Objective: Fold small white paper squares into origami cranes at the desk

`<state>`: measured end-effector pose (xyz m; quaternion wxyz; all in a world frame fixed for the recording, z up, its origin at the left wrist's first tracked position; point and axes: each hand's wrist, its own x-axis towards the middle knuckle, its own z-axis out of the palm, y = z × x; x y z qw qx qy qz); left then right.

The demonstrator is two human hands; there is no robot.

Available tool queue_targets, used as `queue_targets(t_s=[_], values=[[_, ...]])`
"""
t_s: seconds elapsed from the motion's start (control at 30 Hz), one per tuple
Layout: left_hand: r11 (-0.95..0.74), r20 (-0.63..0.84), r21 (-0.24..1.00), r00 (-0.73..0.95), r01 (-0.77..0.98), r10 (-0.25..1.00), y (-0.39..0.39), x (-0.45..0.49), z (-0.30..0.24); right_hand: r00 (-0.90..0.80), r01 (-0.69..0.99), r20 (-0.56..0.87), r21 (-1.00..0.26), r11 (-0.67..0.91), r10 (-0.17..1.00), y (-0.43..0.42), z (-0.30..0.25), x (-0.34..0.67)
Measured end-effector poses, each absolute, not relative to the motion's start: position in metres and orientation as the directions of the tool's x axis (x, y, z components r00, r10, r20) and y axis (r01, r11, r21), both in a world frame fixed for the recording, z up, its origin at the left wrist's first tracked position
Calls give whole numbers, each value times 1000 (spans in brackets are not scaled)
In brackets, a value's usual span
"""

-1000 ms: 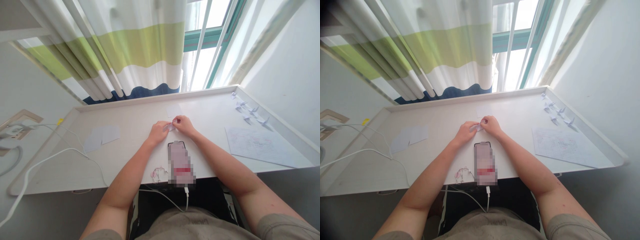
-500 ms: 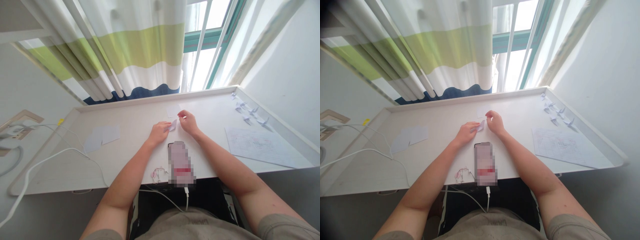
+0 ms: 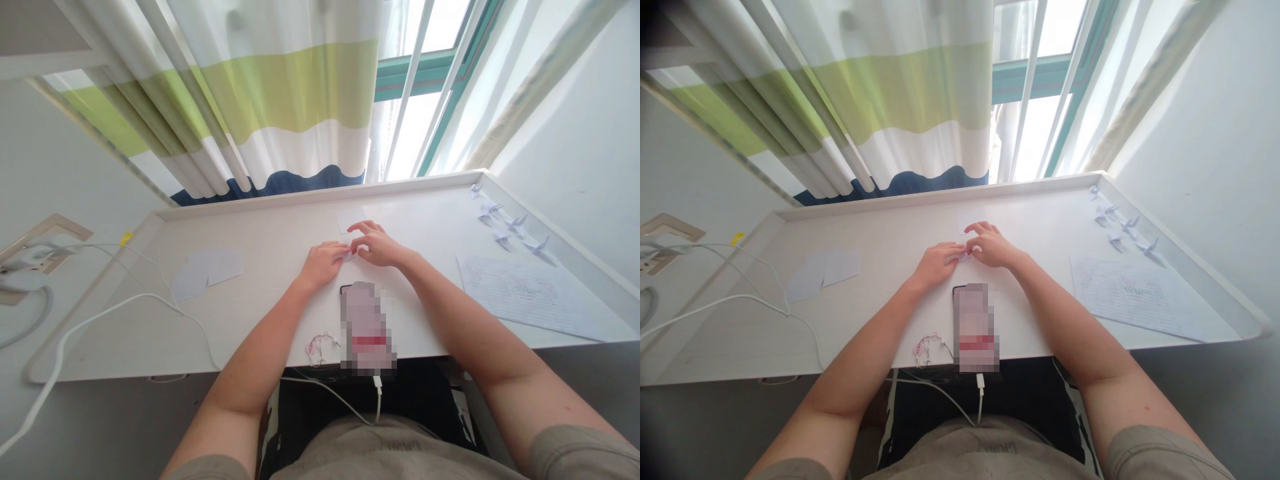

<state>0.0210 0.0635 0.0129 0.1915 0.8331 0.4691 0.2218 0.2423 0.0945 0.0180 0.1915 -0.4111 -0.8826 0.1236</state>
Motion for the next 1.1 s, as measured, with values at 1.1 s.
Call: queue_targets(t_s=[1.1], values=[[-485,179,518,465,704,867,62,21,13,-492,573,348,-561,598,798,111,3,251]])
